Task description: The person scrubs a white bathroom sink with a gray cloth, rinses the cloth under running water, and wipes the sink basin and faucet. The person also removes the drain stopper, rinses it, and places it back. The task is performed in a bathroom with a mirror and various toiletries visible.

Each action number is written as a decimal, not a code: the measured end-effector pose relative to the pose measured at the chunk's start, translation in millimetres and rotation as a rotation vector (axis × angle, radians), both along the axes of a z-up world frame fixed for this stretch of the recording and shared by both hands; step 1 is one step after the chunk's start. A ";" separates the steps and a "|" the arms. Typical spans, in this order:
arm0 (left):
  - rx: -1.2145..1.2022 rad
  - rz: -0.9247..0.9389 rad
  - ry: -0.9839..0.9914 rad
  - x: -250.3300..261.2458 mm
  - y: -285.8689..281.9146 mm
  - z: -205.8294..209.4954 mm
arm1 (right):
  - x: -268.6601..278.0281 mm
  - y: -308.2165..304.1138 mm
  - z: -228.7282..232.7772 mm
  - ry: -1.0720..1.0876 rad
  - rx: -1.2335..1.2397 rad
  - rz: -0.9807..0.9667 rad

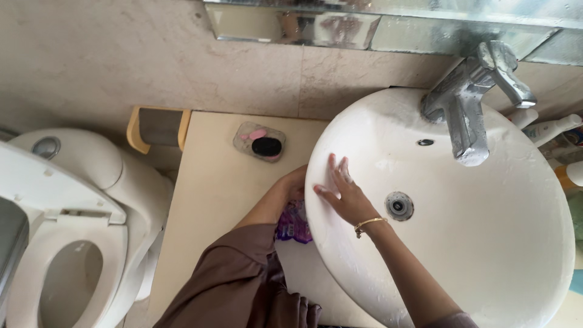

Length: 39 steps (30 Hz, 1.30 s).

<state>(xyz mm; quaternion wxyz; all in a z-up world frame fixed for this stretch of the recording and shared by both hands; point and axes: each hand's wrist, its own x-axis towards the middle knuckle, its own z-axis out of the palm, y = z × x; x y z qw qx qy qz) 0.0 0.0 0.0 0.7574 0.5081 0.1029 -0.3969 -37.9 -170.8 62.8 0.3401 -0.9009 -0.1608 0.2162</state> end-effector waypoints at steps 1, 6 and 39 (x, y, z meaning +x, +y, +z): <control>0.010 -0.034 -0.030 -7.6 4.6 0.0 | -0.2 0.6 -1.4 0.009 0.012 -0.014; -0.014 -0.079 -0.144 -64.9 35.9 -0.4 | 1.0 1.8 -10.9 -0.022 0.019 -0.022; -0.473 0.836 -0.053 -135.1 -77.9 12.1 | -95.3 -84.0 7.1 0.224 -0.084 0.278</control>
